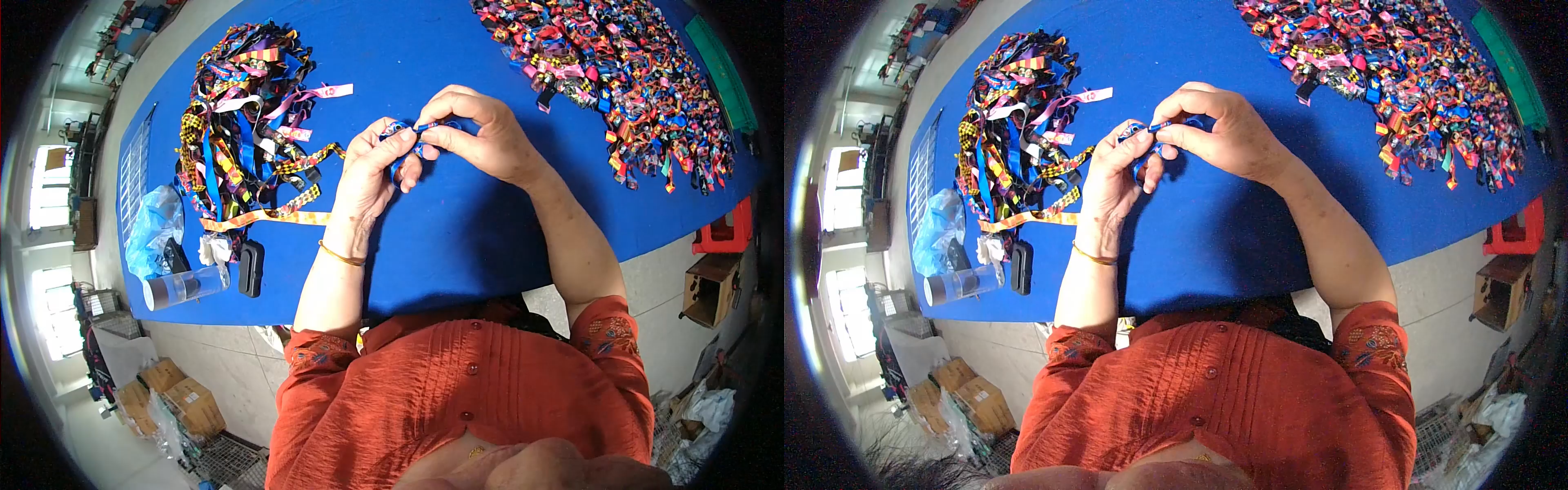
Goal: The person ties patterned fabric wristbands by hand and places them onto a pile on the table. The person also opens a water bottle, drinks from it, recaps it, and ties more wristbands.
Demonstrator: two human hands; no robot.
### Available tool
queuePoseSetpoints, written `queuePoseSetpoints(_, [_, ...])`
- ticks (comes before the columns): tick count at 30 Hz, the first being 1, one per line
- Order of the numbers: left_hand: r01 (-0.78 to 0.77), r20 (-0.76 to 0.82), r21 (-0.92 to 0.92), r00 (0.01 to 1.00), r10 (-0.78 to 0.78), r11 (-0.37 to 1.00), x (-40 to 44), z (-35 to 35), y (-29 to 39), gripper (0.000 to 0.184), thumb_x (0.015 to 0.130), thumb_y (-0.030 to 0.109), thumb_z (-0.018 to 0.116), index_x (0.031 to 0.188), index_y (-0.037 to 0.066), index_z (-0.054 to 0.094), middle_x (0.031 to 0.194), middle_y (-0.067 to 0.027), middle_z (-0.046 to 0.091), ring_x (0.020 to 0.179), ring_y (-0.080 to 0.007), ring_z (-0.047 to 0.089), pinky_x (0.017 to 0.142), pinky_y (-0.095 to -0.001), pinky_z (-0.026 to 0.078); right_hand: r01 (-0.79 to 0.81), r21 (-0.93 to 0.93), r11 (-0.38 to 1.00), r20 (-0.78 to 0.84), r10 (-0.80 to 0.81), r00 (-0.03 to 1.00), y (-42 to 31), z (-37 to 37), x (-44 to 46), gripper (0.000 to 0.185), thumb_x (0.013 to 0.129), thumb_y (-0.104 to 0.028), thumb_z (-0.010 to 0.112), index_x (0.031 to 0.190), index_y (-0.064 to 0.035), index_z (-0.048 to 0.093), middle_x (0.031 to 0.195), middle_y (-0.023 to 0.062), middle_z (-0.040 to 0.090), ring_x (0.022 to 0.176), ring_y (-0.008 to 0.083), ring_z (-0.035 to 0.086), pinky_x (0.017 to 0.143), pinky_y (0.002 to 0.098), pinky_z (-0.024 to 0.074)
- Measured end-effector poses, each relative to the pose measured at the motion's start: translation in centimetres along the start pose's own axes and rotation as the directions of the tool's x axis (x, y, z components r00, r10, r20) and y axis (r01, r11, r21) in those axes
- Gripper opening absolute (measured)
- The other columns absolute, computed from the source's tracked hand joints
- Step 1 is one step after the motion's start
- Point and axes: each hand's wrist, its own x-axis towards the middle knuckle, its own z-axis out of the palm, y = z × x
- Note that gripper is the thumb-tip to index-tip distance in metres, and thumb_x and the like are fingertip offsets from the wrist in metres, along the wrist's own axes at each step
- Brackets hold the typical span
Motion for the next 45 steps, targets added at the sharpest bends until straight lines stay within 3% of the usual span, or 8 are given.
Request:
queuePoseSetpoints(6, [0.013,-0.021,-0.115,1.0,-0.015,0.993,0.0,-0.5,0.0,0.013,0.096,0.015,0.066,0.09,0.005,0.059,0.077,-0.0101,0.064,0.051,-0.0146,0.056,0.042,-0.0251,0.043,0.172,-0.106,0.979,0.132,-0.158,0.979,0.0,-0.7,0.3,0.016,0.082,0.002,0.074,0.096,-0.0017,0.069,0.105,0.0104,0.068,0.096,0.0212,0.066,0.086,0.0315,0.0521])
queuePoseSetpoints(12, [-0.013,0.018,-0.089,1.0,0.015,0.996,0.1,-1.0,-0.1,0.021,0.09,0.003,0.07,0.082,0.009,0.052,0.072,-0.0056,0.059,0.051,-0.0122,0.052,0.043,-0.0237,0.039,0.199,-0.087,0.976,0.116,-0.188,0.975,0.0,-0.3,0.2,0.019,0.084,0.0,0.067,0.102,-0.0022,0.066,0.102,0.0115,0.07,0.098,0.0257,0.067,0.09,0.0354,0.0512])
queuePoseSetpoints(18, [-0.063,0.073,0.035,0.996,0.06,0.997,0.2,-0.8,-0.1,0.029,0.088,-0.001,0.071,0.078,0.01,0.046,0.071,-0.0057,0.06,0.052,-0.0117,0.052,0.046,-0.0239,0.04,-0.059,0.003,0.998,0.104,0.058,0.993,-0.2,-0.1,0.0,0.018,0.088,-0.001,0.06,0.106,-0.0012,0.064,0.102,0.0129,0.07,0.098,0.0245,0.067,0.089,0.0356,0.0513])
queuePoseSetpoints(27, [-0.101,0.011,0.187,0.995,0.101,0.977,0.1,-0.4,-0.5,0.028,0.084,-0.005,0.074,0.08,0.01,0.051,0.081,-0.0017,0.062,0.073,-0.009,0.058,0.066,-0.0237,0.047,0.012,-0.082,0.997,0.108,-0.003,0.994,-0.2,-0.3,0.2,0.018,0.089,-0.003,0.062,0.107,-0.0003,0.065,0.099,0.0128,0.07,0.094,0.0216,0.067,0.085,0.0332,0.0517])
queuePoseSetpoints(33, [-0.135,-0.011,0.215,0.99,0.14,0.967,0.1,-0.2,-0.7,0.029,0.083,-0.008,0.073,0.081,0.01,0.05,0.09,-0.0037,0.064,0.086,-0.0109,0.06,0.08,-0.026,0.051,-0.181,0.119,0.976,0.097,0.17,0.981,1.3,0.2,-0.2,0.018,0.09,-0.005,0.064,0.107,-0.0009,0.065,0.099,0.0123,0.07,0.092,0.0199,0.067,0.082,0.0319,0.0519])
queuePoseSetpoints(36, [-0.139,-0.006,0.264,0.989,0.145,0.954,0.1,0.0,-0.5,0.029,0.083,-0.008,0.073,0.081,0.009,0.05,0.091,-0.0043,0.064,0.09,-0.0119,0.06,0.085,-0.0268,0.051,-0.198,0.09,0.976,0.093,0.189,0.978,1.0,0.1,-0.3,0.018,0.091,-0.007,0.065,0.107,-0.001,0.064,0.098,0.012,0.07,0.091,0.0202,0.067,0.082,0.0323,0.052])
queuePoseSetpoints(40, [-0.149,-0.028,0.298,0.986,0.164,0.943,-0.1,0.7,-0.3,0.03,0.083,-0.008,0.073,0.079,0.01,0.049,0.09,-0.0031,0.063,0.087,-0.01,0.058,0.083,-0.0255,0.049,-0.053,-0.027,0.998,0.107,0.056,0.993,0.4,-0.3,0.0,0.016,0.09,-0.008,0.066,0.104,-0.0009,0.063,0.1,0.013,0.067,0.094,0.0243,0.066,0.083,0.0353,0.0515])
queuePoseSetpoints(45, [-0.146,-0.05,0.374,0.983,0.177,0.916,-0.3,1.3,-0.2,0.031,0.084,-0.006,0.071,0.078,0.012,0.047,0.082,0.0015,0.057,0.077,-0.0054,0.049,0.072,-0.0214,0.041,-0.019,-0.068,0.997,0.117,0.027,0.993,0.1,-0.2,-0.1,0.015,0.089,-0.006,0.063,0.103,-0.0019,0.06,0.098,0.0142,0.065,0.095,0.0301,0.064,0.084,0.0395,0.0502])
